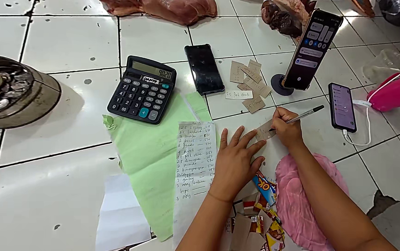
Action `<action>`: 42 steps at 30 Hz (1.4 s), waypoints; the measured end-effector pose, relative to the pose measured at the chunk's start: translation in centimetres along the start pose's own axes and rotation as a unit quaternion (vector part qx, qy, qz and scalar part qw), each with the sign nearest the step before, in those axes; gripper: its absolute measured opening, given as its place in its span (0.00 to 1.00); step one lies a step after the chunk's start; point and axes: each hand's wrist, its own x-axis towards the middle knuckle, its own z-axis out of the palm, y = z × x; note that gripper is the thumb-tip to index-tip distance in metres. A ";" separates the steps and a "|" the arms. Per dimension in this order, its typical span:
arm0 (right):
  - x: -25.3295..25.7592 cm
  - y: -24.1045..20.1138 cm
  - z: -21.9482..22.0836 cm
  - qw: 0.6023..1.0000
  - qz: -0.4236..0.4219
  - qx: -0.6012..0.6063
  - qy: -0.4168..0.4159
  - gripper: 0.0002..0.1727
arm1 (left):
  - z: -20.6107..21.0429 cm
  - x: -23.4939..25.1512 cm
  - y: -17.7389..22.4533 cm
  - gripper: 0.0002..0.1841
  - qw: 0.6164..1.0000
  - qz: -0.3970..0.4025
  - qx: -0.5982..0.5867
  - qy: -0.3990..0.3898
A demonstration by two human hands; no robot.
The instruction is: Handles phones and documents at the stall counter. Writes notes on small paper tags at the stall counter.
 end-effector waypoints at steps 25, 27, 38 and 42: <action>0.4 0.4 -0.5 0.999 0.024 0.021 0.032 0.15 | 0.1 0.0 -0.1 0.21 1.000 0.000 0.003 -0.007; 0.4 0.4 -0.5 0.999 0.024 0.012 0.039 0.15 | 0.0 0.1 0.0 0.21 1.000 0.000 0.003 -0.010; 0.5 0.5 -0.6 0.998 0.012 0.046 0.051 0.15 | 0.0 0.1 0.0 0.21 1.000 -0.003 0.002 -0.012; 0.3 0.9 -0.6 0.995 -0.005 0.100 0.016 0.15 | -0.1 0.1 0.0 0.22 1.000 -0.004 -0.002 -0.015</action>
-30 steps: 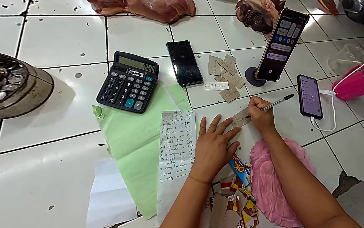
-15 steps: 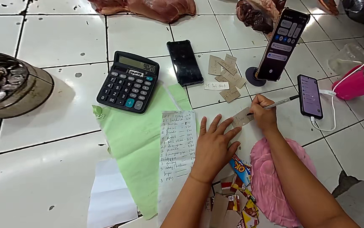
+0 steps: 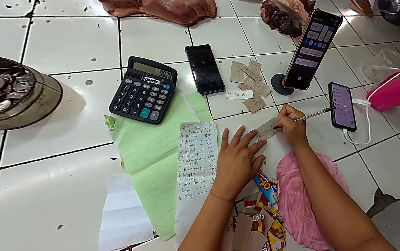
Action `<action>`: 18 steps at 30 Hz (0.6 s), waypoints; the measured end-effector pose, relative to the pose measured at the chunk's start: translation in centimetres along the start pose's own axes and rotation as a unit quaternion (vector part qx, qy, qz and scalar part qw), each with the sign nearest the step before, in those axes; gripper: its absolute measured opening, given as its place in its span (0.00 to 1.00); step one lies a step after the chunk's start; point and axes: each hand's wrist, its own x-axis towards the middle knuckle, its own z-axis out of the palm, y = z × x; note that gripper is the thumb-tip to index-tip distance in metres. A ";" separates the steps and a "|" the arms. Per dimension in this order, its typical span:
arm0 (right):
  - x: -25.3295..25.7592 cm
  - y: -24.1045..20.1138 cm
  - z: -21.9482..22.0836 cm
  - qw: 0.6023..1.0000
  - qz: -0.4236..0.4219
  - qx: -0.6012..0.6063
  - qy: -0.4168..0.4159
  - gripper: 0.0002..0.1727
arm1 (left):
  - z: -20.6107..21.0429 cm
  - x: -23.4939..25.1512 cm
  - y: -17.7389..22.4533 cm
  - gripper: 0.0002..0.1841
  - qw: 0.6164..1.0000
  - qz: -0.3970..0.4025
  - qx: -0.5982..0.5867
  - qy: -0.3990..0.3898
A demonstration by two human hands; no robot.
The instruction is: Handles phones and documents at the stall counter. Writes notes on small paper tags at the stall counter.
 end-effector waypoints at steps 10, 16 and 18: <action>-0.2 -0.2 0.2 0.999 0.027 -0.038 -0.016 0.14 | 0.1 0.0 0.0 0.21 1.000 0.002 0.004 0.009; 0.0 -0.4 0.4 0.997 0.033 -0.062 0.003 0.15 | 0.1 0.0 0.0 0.21 1.000 0.001 0.004 0.010; 0.0 -0.3 0.4 0.998 0.028 -0.056 0.004 0.15 | 0.0 0.0 0.0 0.21 1.000 0.000 0.001 0.007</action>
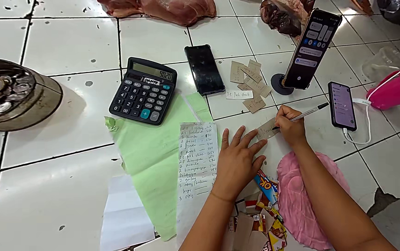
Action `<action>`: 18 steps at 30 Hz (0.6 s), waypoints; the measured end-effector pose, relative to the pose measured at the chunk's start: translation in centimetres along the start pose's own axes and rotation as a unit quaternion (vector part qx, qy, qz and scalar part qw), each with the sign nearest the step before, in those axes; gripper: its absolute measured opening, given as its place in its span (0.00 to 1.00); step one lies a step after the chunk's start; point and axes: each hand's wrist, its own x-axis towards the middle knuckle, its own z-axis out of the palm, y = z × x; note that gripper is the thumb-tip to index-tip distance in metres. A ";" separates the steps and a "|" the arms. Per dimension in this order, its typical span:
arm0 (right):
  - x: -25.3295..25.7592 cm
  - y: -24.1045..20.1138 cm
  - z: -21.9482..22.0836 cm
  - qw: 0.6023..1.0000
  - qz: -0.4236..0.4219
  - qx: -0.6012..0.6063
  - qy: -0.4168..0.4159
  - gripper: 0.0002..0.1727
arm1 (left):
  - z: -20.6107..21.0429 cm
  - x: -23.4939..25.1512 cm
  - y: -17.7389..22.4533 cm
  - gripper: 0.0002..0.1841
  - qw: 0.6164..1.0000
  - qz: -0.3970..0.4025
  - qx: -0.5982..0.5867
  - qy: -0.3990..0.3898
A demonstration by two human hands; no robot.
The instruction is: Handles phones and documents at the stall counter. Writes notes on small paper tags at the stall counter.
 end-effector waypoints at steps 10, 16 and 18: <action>0.0 0.1 0.1 0.997 -0.070 0.009 0.002 0.09 | 0.5 -0.2 0.2 0.33 0.997 -0.063 0.035 0.031; -0.4 -0.7 1.1 0.979 -0.084 -0.083 -0.169 0.24 | 0.5 -0.2 0.3 0.38 0.995 -0.070 0.038 0.055; -0.3 -0.3 1.2 0.971 -0.111 -0.105 -0.183 0.29 | 0.2 -0.2 0.4 0.38 0.996 -0.072 0.033 0.036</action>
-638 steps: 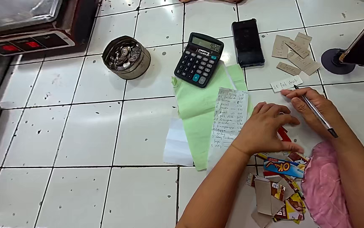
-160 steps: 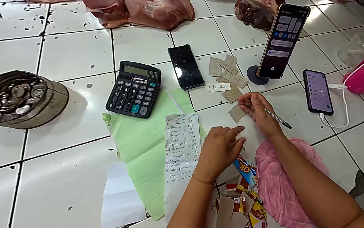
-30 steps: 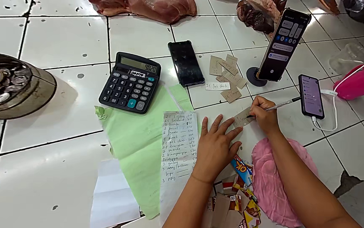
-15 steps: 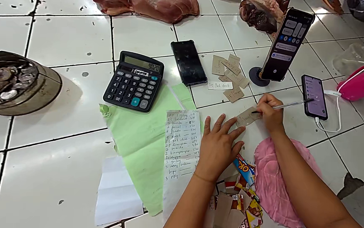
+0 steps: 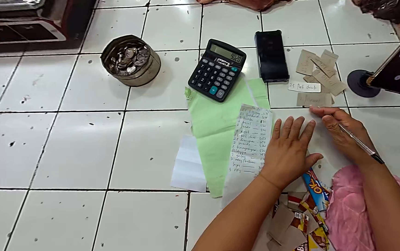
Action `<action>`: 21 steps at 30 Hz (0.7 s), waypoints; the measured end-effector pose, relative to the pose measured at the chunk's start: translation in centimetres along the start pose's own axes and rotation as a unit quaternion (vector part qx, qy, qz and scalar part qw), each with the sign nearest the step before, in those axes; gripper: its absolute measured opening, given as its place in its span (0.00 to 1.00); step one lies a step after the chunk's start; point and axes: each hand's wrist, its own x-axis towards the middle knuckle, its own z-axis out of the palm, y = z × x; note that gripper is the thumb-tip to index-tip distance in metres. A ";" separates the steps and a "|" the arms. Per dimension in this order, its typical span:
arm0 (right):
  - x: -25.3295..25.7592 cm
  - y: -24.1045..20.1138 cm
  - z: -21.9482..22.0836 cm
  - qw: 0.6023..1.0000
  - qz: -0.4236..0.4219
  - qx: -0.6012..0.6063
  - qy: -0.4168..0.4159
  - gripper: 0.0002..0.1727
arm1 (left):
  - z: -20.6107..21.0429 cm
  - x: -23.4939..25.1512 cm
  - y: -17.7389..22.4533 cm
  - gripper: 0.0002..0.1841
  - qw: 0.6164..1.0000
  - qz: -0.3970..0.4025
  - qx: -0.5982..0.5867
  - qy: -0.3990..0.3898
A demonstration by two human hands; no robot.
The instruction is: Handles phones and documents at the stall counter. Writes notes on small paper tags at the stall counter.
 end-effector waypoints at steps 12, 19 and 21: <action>0.0 0.5 0.1 0.999 -0.015 -0.041 0.000 0.34 | -0.4 0.2 0.1 0.37 0.999 0.000 0.004 -0.037; -0.3 -0.5 -0.3 0.997 -0.006 0.017 0.076 0.26 | -0.2 0.3 0.1 0.33 1.000 -0.001 0.009 -0.024; -0.4 -0.8 -0.3 0.996 -0.008 0.041 0.079 0.21 | 0.1 0.3 0.0 0.30 1.000 -0.001 0.009 0.004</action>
